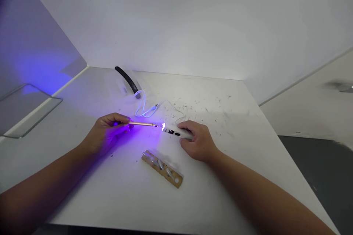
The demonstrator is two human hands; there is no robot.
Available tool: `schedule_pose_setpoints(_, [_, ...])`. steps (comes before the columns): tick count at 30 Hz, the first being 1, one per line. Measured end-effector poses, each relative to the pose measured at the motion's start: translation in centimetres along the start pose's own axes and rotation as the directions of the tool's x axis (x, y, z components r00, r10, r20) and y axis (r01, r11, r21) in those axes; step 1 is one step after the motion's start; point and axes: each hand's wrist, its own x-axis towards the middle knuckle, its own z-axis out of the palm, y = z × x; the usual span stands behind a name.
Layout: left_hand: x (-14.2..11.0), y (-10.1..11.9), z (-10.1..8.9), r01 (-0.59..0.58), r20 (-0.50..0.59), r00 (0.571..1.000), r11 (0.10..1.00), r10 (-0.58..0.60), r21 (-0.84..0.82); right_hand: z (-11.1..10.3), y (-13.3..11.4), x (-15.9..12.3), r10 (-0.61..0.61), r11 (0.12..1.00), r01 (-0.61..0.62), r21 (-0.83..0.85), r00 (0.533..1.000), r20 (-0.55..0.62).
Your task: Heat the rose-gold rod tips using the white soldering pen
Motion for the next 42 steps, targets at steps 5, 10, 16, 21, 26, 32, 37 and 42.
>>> schedule_pose_setpoints(5, [0.0,0.3,0.2,0.002,0.009,1.000,1.000,-0.002,0.029,-0.1,0.0,0.1,0.014,1.000,-0.014,-0.005,1.000,0.014])
schedule_pose_setpoints(10, [0.1,0.3,0.2,-0.015,0.020,1.000,1.000,0.015,0.016,-0.1,0.1,0.0,0.040,0.999,-0.040,-0.026,0.999,0.013])
schedule_pose_setpoints(16, [-0.1,0.9,0.3,0.012,0.021,1.000,1.000,-0.012,0.025,-0.1,0.3,-0.2,0.091,0.991,-0.088,-0.096,0.996,0.026])
schedule_pose_setpoints(21, [0.0,0.7,0.0,-0.012,0.047,0.999,0.999,0.011,0.034,-0.1,0.6,-0.3,0.100,0.991,-0.096,-0.096,0.994,0.039])
schedule_pose_setpoints(26, [0.2,0.2,-0.2,-0.005,0.044,0.999,1.000,0.005,-0.001,-0.1,0.9,-0.4,0.092,0.992,-0.089,-0.085,0.995,0.036])
schedule_pose_setpoints(32, [0.1,0.2,-0.1,-0.026,0.050,0.998,1.000,0.026,0.003,-0.1,0.9,-0.4,0.101,0.992,-0.097,-0.086,0.994,0.042])
schedule_pose_setpoints(37, [0.2,0.2,-0.1,-0.020,0.052,0.998,1.000,0.020,0.001,0.0,0.9,-0.5,0.097,0.993,-0.095,-0.067,0.995,0.038])
schedule_pose_setpoints(42, [0.2,0.3,-0.1,-0.022,0.059,0.998,1.000,0.023,-0.009,0.0,1.1,-0.5,0.094,0.994,-0.092,-0.053,0.995,0.037])
